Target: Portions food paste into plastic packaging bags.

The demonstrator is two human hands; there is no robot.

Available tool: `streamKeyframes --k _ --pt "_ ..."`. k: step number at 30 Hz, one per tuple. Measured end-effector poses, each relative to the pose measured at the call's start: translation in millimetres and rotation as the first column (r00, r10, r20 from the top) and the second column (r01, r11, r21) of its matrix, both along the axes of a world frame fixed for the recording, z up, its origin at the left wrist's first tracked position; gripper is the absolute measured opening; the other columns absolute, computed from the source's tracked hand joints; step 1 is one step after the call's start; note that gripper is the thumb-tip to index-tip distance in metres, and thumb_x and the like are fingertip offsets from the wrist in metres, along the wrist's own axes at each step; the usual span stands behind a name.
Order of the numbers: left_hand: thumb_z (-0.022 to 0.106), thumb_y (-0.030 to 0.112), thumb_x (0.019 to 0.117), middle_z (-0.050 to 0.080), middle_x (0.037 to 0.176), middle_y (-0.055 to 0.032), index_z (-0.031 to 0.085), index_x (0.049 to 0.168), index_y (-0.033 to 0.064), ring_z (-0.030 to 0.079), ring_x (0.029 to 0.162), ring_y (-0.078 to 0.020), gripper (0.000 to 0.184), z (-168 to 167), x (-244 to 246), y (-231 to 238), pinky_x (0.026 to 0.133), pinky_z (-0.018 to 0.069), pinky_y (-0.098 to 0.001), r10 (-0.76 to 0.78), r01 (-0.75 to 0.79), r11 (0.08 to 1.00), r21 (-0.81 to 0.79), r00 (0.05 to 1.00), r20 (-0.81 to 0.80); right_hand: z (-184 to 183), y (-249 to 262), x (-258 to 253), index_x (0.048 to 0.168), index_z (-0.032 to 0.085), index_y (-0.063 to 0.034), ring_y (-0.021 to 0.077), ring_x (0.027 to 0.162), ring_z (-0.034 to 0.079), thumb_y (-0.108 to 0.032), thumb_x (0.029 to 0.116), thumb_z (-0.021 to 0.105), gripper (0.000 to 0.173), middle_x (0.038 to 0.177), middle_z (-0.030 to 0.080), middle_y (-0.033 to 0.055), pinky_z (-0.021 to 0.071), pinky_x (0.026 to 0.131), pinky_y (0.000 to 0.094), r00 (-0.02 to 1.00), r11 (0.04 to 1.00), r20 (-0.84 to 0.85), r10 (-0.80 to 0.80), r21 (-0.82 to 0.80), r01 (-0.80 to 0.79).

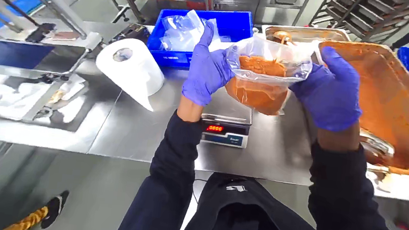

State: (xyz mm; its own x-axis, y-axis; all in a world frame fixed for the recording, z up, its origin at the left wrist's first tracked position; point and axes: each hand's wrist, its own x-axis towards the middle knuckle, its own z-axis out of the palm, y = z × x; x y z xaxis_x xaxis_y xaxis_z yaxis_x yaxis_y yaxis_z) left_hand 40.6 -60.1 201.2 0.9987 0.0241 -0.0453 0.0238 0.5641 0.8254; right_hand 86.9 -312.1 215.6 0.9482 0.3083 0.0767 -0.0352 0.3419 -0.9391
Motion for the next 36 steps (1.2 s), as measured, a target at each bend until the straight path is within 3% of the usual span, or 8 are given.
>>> streamKeyframes --k 4,8,11,15,20,24,30,36 --pt "0.012 0.074 0.0999 0.070 0.105 -0.0037 0.065 0.122 0.0157 0.067 0.091 -0.0137 0.081 -30 -2 36 0.080 0.0571 -0.0313 0.105 -0.098 0.993 0.065 0.988 -0.115 -37 57 39 0.114 0.062 -0.0205 0.0051 0.068 0.064 -0.038 0.1111 0.023 0.043 0.085 0.070 -0.0052 0.0545 0.061 0.0229 0.983 0.995 -0.169 0.069 -0.057 -0.079" --pt "0.010 0.070 0.1014 0.070 0.110 -0.0060 0.061 0.129 0.0103 0.068 0.092 -0.0137 0.084 -64 14 66 0.083 0.0576 -0.0310 0.031 -0.016 0.997 0.071 0.977 -0.212 -92 85 66 0.106 0.064 -0.0173 0.0050 0.065 0.059 -0.030 0.1093 0.043 0.025 0.081 0.065 -0.0056 0.0522 0.060 0.0228 0.979 0.990 -0.200 0.040 -0.123 -0.066" --pt "0.020 0.062 0.1064 0.070 0.105 -0.0063 0.062 0.127 0.0120 0.068 0.087 -0.0163 0.069 -68 -6 69 0.078 0.0580 -0.0335 0.102 -0.044 0.961 0.274 0.974 -0.202 -94 79 61 0.100 0.065 -0.0192 0.0034 0.064 0.059 -0.034 0.1082 0.047 0.024 0.076 0.064 -0.0085 0.0529 0.062 0.0219 0.986 0.959 -0.162 0.044 -0.270 -0.088" --pt "0.029 0.063 0.1057 0.066 0.132 -0.0042 0.055 0.144 0.0214 0.064 0.118 -0.0231 0.062 -94 4 80 0.097 0.0532 -0.0451 0.177 -0.089 0.857 0.507 0.976 -0.126 -96 63 59 0.105 0.062 -0.0203 0.0013 0.066 0.059 -0.040 0.1079 0.047 0.025 0.076 0.061 -0.0116 0.0524 0.065 0.0199 0.995 0.906 -0.091 0.052 -0.415 -0.085" --pt "0.031 0.057 0.1077 0.057 0.147 -0.0034 0.049 0.150 0.0213 0.055 0.131 -0.0266 0.058 -77 21 71 0.103 0.0480 -0.0512 0.298 -0.152 0.791 0.592 0.942 -0.157 -104 54 67 0.115 0.061 -0.0195 -0.0006 0.067 0.057 -0.044 0.1076 0.047 0.030 0.084 0.063 -0.0128 0.0507 0.065 0.0183 0.999 0.897 -0.035 0.013 -0.442 -0.027" --pt "0.028 0.042 0.1122 0.054 0.150 -0.0040 0.040 0.156 0.0174 0.056 0.131 -0.0218 0.051 -68 36 66 0.105 0.0480 -0.0417 0.277 -0.145 0.764 0.629 0.954 -0.118 -101 55 75 0.120 0.061 -0.0177 -0.0009 0.070 0.056 -0.046 0.1069 0.048 0.034 0.088 0.061 -0.0118 0.0488 0.066 0.0184 1.000 0.877 0.000 0.002 -0.480 -0.002" --pt "0.025 0.058 0.1077 0.060 0.141 -0.0087 0.050 0.148 0.0129 0.058 0.127 -0.0231 0.066 -77 49 76 0.103 0.0478 -0.0455 0.361 -0.199 0.798 0.568 0.914 -0.186 -117 24 74 0.128 0.060 -0.0132 0.0057 0.087 0.066 -0.039 0.1117 0.030 0.043 0.101 0.067 -0.0066 0.0567 0.082 0.0271 0.999 0.905 -0.050 -0.015 -0.425 -0.008" --pt "0.039 0.042 0.1097 0.058 0.143 -0.0024 0.051 0.147 0.0164 0.058 0.125 -0.0147 0.047 -89 26 59 0.103 0.0496 -0.0372 0.269 -0.171 0.794 0.583 0.959 -0.085 -163 19 47 0.135 0.053 0.0038 0.0156 0.104 0.071 -0.033 0.1140 0.021 0.053 0.115 0.071 0.0103 0.0570 0.096 0.0318 0.936 0.945 -0.347 0.063 -0.281 -0.168"
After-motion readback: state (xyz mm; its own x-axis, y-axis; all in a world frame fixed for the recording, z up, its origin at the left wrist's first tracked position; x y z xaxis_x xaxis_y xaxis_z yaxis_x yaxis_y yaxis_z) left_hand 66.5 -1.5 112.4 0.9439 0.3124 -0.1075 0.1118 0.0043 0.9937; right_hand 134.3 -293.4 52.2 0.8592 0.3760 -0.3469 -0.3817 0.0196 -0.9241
